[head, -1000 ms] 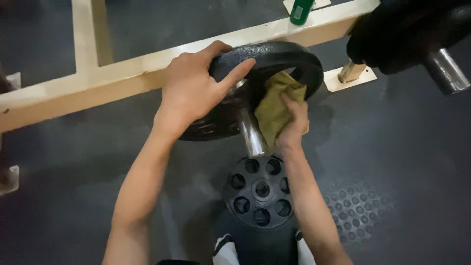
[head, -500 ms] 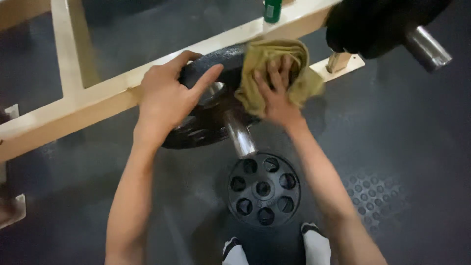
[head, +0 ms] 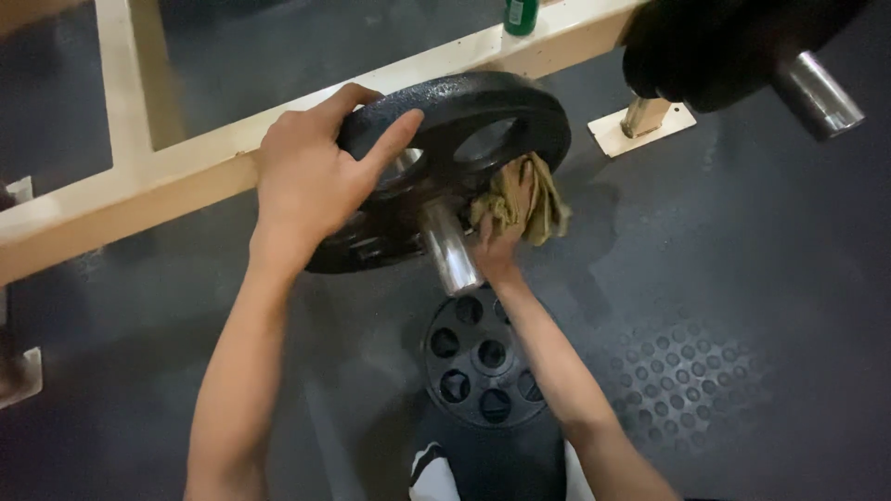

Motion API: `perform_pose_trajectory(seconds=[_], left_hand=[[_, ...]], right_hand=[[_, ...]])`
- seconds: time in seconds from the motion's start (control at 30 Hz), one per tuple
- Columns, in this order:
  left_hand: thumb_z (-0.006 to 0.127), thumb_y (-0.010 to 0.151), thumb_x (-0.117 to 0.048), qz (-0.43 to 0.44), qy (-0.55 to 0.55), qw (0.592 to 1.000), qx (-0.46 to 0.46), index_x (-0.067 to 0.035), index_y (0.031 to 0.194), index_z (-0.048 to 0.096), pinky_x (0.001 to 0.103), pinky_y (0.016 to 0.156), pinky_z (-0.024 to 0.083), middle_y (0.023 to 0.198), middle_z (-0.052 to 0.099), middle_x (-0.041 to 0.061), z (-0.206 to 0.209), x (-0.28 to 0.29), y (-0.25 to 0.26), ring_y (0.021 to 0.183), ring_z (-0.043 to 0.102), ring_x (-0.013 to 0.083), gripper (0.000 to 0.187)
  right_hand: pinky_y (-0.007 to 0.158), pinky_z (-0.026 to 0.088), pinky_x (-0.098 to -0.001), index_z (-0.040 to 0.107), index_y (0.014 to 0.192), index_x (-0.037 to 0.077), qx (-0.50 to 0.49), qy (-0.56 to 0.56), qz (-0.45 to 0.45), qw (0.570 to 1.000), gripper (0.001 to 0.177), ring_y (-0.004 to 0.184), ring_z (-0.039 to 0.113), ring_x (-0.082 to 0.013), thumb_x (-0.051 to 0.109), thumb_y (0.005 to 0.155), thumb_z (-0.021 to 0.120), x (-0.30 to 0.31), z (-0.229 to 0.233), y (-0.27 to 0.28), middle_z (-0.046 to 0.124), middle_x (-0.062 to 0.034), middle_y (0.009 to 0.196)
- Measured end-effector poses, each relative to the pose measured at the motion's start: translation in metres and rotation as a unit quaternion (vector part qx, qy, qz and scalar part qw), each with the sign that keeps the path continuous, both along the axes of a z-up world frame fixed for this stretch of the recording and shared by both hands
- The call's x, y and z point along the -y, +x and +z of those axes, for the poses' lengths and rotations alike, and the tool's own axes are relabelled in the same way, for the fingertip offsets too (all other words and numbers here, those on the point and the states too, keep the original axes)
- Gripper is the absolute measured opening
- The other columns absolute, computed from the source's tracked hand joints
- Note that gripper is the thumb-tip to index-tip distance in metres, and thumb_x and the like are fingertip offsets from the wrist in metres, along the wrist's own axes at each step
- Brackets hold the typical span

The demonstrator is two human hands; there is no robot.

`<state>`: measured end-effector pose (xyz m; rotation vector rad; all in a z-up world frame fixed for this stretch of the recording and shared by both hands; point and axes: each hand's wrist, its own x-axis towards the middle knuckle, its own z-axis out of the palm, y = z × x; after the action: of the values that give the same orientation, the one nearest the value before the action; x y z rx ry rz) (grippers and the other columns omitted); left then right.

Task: Wiping down a weight plate with a cleaning cloth in a gym area.

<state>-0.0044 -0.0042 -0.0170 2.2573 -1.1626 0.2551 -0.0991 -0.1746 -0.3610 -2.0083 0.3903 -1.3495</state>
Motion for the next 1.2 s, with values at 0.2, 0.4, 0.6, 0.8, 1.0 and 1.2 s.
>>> perform_pose_trajectory(seconds=[0.2, 0.4, 0.6, 0.8, 1.0, 1.2], left_hand=[[0.070, 0.096, -0.059, -0.012, -0.020, 0.999, -0.023, -0.010, 0.112, 0.077, 0.041, 0.072, 0.056, 0.081, 0.075, 0.013, 0.006, -0.002, 0.000, 0.077, 0.074, 0.0311, 0.053], [0.072, 0.091, -0.054, -0.008, -0.007, 0.998, -0.068, -0.008, 0.110, 0.076, 0.038, 0.069, 0.054, 0.080, 0.075, 0.014, 0.005, -0.006, 0.002, 0.072, 0.074, 0.0302, 0.050], [0.075, 0.096, -0.049, -0.026, -0.024, 0.998, -0.045, -0.006, 0.111, 0.076, 0.036, 0.072, 0.056, 0.085, 0.076, 0.014, -0.005, -0.007, 0.007, 0.080, 0.076, 0.0293, 0.045], [0.084, 0.090, -0.041, -0.087, -0.055, 0.994, -0.036, -0.002, 0.117, 0.072, 0.035, 0.078, 0.058, 0.093, 0.077, 0.015, -0.012, -0.018, 0.013, 0.088, 0.078, 0.0282, 0.049], [0.085, 0.089, -0.031, -0.077, -0.097, 0.991, 0.045, -0.002, 0.121, 0.071, 0.036, 0.085, 0.056, 0.101, 0.076, 0.015, -0.052, -0.045, 0.030, 0.092, 0.076, 0.0300, 0.046], [0.077, 0.092, -0.026, -0.042, -0.166, 0.974, -0.149, 0.005, 0.114, 0.069, 0.031, 0.073, 0.056, 0.083, 0.074, 0.010, -0.098, -0.075, 0.045, 0.072, 0.074, 0.0190, 0.038]], right_hand=[[0.124, 0.031, -0.0510, 0.041, 0.155, -0.002, -0.037, 0.122, 0.070, 0.989, 0.057, 0.146, 0.042, -0.0451, 0.033, 0.110, 0.047, -0.005, -0.236, -0.016, 0.043, -0.0246, 0.160], [0.122, 0.027, -0.0593, 0.035, 0.156, -0.001, -0.082, -0.048, 0.016, 0.995, 0.081, 0.147, 0.031, -0.0512, 0.048, 0.098, 0.063, 0.010, 0.026, -0.025, 0.030, -0.0277, 0.161], [0.122, 0.012, -0.0718, 0.039, 0.157, 0.007, -0.102, -0.331, -0.085, 0.934, 0.084, 0.152, 0.015, -0.0537, 0.060, 0.096, 0.060, 0.048, 0.035, 0.024, 0.026, -0.0192, 0.165], [0.129, 0.013, -0.0723, 0.031, 0.159, -0.004, -0.031, -0.168, -0.058, 0.984, 0.080, 0.155, 0.022, -0.0548, 0.050, 0.104, 0.051, 0.019, 0.008, 0.025, 0.031, -0.0276, 0.162], [0.120, 0.028, -0.0598, 0.043, 0.144, -0.011, -0.014, -0.095, -0.046, 0.994, 0.073, 0.138, 0.039, -0.0552, 0.047, 0.102, 0.051, 0.015, 0.063, 0.006, 0.046, -0.0336, 0.146], [0.107, 0.047, -0.0496, 0.066, 0.123, -0.001, -0.075, 0.142, 0.067, 0.985, 0.043, 0.115, 0.062, -0.0387, 0.035, 0.111, 0.046, 0.005, 0.125, -0.004, 0.069, -0.0180, 0.122]])
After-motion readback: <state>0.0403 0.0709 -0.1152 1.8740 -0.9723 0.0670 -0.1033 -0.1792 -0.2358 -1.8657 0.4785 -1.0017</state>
